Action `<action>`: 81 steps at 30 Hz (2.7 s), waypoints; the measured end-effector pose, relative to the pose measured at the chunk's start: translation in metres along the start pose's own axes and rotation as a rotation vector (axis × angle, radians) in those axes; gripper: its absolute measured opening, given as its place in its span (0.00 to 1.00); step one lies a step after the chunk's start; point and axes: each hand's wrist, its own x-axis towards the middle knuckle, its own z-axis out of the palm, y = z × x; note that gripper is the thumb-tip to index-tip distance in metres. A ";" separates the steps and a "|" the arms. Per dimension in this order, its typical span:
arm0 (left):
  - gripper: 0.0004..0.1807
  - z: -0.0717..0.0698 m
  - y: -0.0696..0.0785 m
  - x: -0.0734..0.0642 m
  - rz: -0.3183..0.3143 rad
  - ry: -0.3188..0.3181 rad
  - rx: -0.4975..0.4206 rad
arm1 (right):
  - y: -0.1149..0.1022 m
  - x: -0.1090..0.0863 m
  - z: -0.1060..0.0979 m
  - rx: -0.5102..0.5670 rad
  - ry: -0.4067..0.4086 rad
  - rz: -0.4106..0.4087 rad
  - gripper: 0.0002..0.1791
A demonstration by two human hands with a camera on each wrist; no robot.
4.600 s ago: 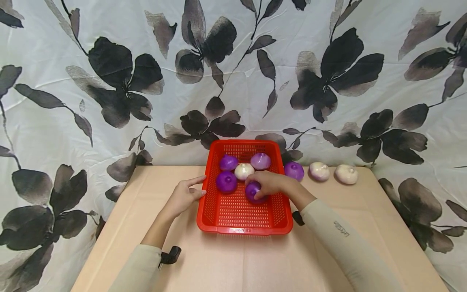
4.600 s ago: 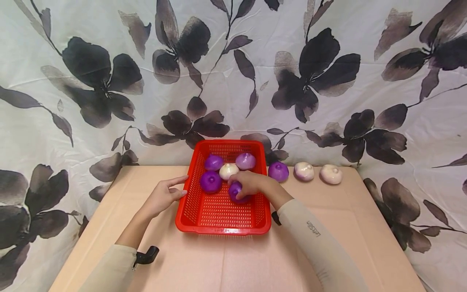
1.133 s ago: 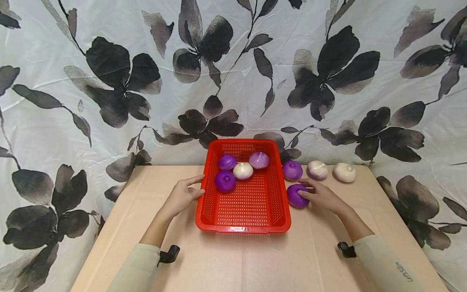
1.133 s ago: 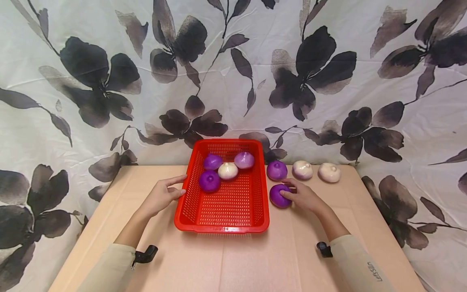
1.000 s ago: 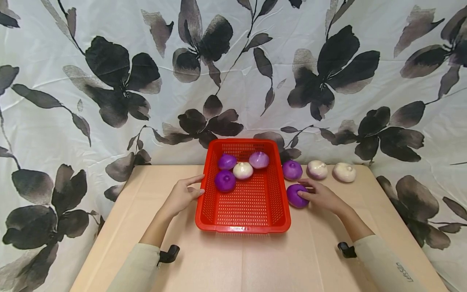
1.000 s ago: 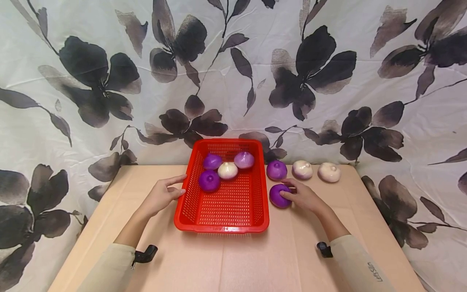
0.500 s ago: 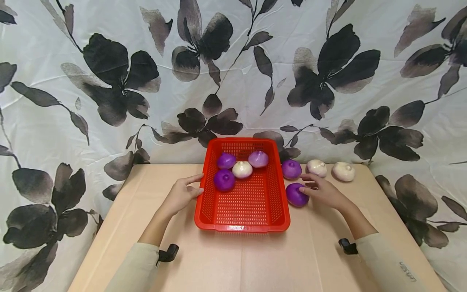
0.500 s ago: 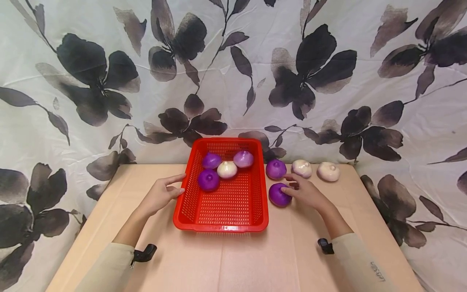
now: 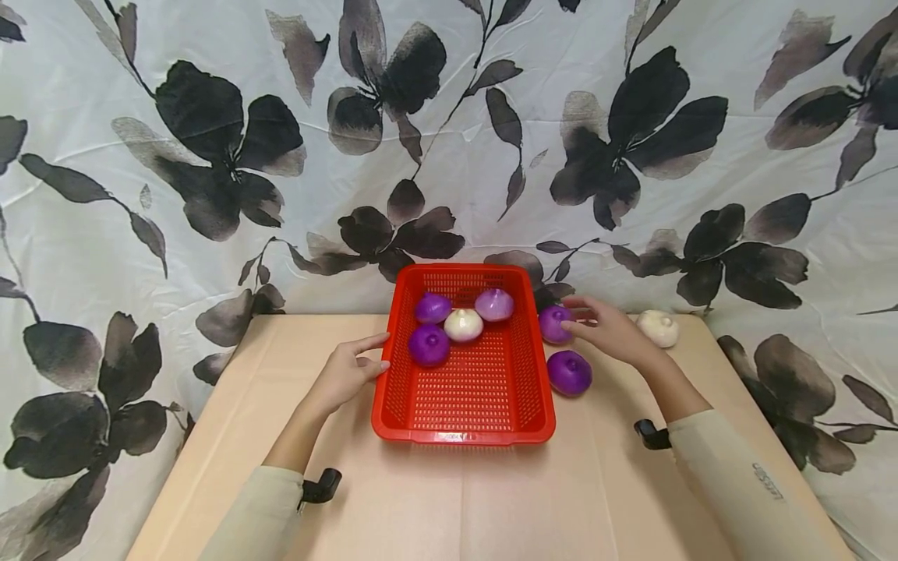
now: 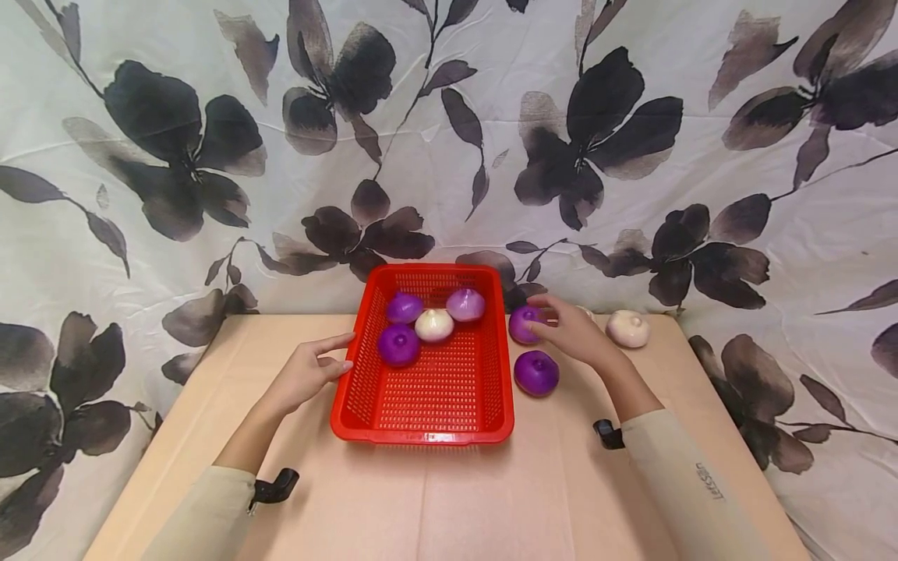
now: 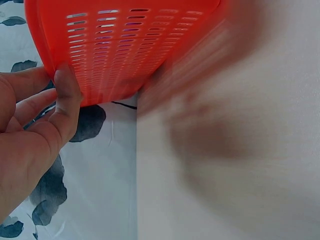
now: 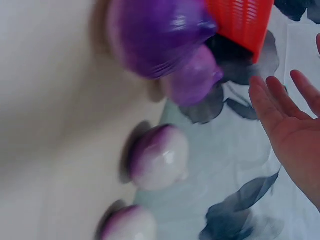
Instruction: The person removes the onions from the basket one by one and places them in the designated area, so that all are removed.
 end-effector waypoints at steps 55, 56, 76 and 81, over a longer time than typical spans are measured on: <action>0.32 -0.004 -0.002 0.001 0.001 -0.007 -0.029 | -0.069 0.125 0.108 -0.266 0.120 0.249 0.46; 0.32 -0.004 -0.002 0.001 0.003 -0.009 -0.030 | -0.068 0.125 0.108 -0.269 0.121 0.252 0.46; 0.32 -0.001 -0.003 0.004 0.002 -0.006 -0.018 | -0.067 0.118 0.109 -0.328 0.136 0.205 0.36; 0.32 -0.001 -0.003 0.004 -0.003 -0.002 -0.033 | -0.075 0.115 0.108 -0.323 0.143 0.159 0.34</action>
